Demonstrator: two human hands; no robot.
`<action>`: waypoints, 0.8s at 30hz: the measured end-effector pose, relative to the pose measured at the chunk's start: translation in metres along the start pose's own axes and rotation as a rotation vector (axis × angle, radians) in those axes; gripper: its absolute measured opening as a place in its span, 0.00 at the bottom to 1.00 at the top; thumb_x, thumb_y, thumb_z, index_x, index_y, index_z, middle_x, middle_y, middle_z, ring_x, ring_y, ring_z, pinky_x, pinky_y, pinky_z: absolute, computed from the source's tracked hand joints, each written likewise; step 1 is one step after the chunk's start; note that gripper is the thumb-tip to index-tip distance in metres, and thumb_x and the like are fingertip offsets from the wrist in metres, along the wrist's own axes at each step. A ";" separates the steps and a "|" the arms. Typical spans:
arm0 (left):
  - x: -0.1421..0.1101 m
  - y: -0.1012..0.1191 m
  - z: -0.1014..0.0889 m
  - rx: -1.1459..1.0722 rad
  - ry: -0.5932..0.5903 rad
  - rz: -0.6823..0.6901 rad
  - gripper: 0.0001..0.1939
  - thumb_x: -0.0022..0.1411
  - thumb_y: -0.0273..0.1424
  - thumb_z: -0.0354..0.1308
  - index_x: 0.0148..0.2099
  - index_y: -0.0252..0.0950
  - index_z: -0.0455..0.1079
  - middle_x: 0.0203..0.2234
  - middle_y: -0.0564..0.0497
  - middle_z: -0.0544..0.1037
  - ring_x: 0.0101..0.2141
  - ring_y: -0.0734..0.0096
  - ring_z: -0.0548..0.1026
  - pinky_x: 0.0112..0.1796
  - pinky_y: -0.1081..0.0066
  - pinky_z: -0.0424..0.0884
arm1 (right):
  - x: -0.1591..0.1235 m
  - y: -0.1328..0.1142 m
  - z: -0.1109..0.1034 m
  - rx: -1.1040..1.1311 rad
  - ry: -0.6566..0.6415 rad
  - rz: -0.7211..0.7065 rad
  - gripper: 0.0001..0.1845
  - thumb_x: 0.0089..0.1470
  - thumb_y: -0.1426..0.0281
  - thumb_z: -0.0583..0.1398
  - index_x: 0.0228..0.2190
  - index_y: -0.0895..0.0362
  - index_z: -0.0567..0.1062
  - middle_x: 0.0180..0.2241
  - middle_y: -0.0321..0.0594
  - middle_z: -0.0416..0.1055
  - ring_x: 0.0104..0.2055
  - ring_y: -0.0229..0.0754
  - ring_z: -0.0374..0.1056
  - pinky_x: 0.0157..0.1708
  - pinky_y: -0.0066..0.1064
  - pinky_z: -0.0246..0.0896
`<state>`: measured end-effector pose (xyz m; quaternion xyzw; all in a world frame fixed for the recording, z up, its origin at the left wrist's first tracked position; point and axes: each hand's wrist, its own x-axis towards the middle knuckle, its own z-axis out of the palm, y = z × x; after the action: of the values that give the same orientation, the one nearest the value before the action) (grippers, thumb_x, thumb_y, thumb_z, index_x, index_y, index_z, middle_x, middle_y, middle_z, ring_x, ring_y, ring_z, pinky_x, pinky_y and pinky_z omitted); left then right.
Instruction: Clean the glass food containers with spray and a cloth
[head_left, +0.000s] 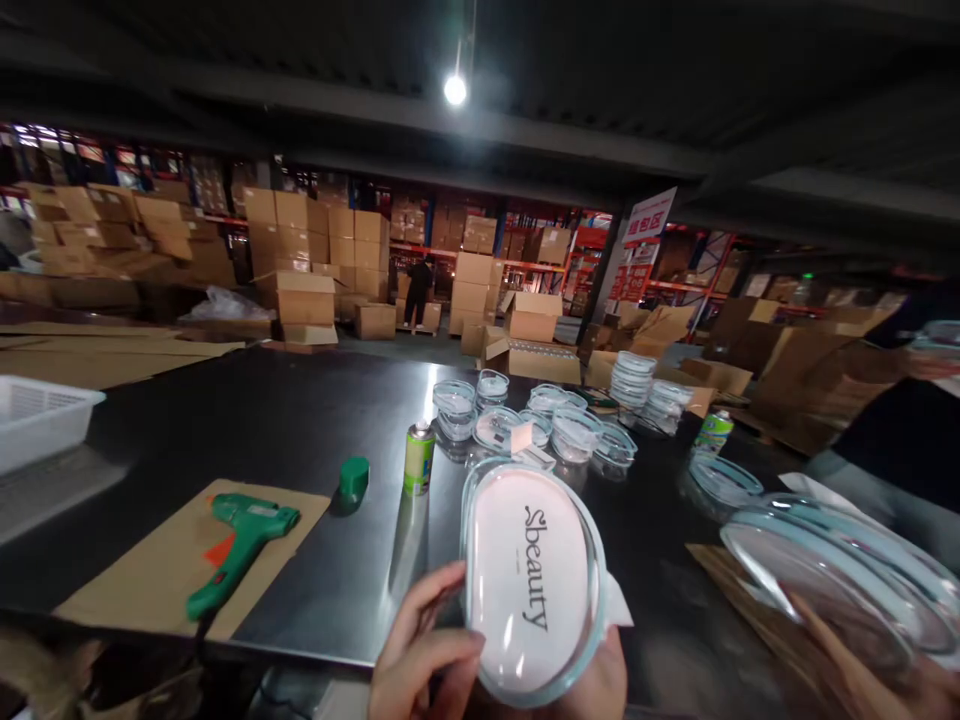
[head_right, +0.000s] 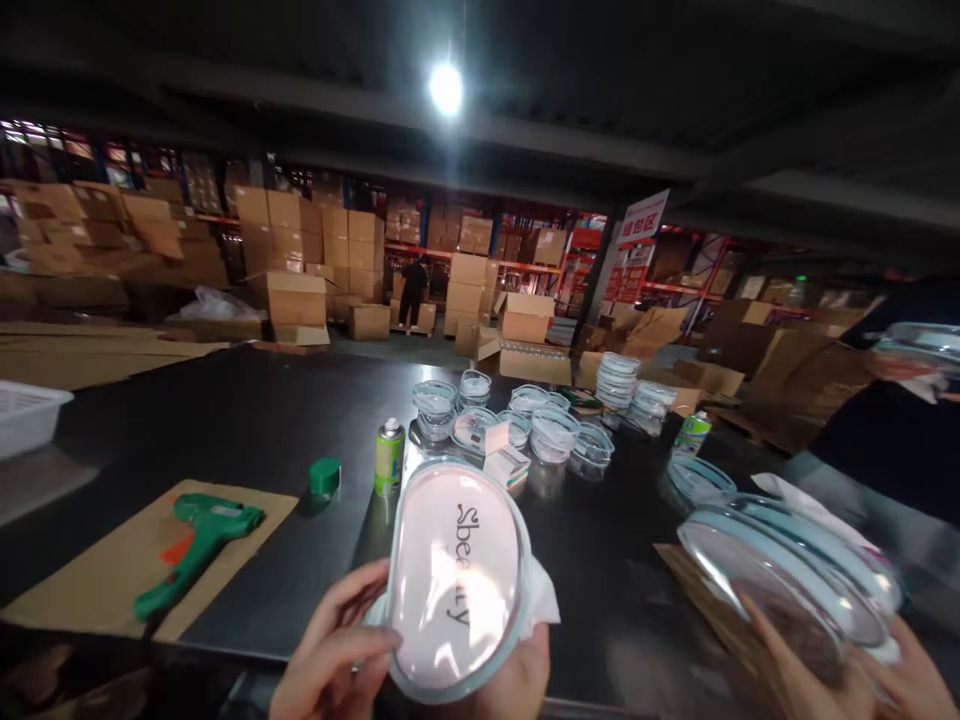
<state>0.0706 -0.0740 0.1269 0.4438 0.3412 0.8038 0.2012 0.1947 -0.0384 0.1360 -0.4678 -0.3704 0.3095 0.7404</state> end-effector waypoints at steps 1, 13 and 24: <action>0.001 -0.001 0.000 -0.022 0.005 -0.005 0.07 0.57 0.38 0.62 0.30 0.44 0.79 0.48 0.43 0.75 0.48 0.50 0.74 0.49 0.54 0.71 | -0.007 0.003 0.009 0.022 0.016 0.049 0.24 0.54 0.59 0.61 0.48 0.59 0.70 0.40 0.43 0.74 0.40 0.45 0.72 0.39 0.41 0.69; 0.018 0.005 -0.009 -0.037 -0.022 -0.216 0.08 0.54 0.38 0.64 0.31 0.40 0.78 0.50 0.43 0.73 0.52 0.52 0.72 0.53 0.57 0.70 | -0.025 -0.022 0.036 0.345 -0.063 0.320 0.37 0.53 0.53 0.58 0.59 0.56 0.58 0.38 0.43 0.77 0.35 0.47 0.74 0.33 0.36 0.70; 0.028 -0.009 -0.019 -0.205 -0.057 -0.394 0.19 0.50 0.33 0.68 0.46 0.39 0.77 0.54 0.43 0.72 0.53 0.51 0.72 0.52 0.64 0.72 | -0.017 -0.023 0.039 0.136 0.052 0.172 0.37 0.48 0.51 0.61 0.55 0.57 0.64 0.33 0.39 0.74 0.31 0.41 0.68 0.29 0.29 0.63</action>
<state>0.0397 -0.0576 0.1298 0.3683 0.3320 0.7667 0.4078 0.1557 -0.0427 0.1635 -0.4546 -0.2876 0.3840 0.7505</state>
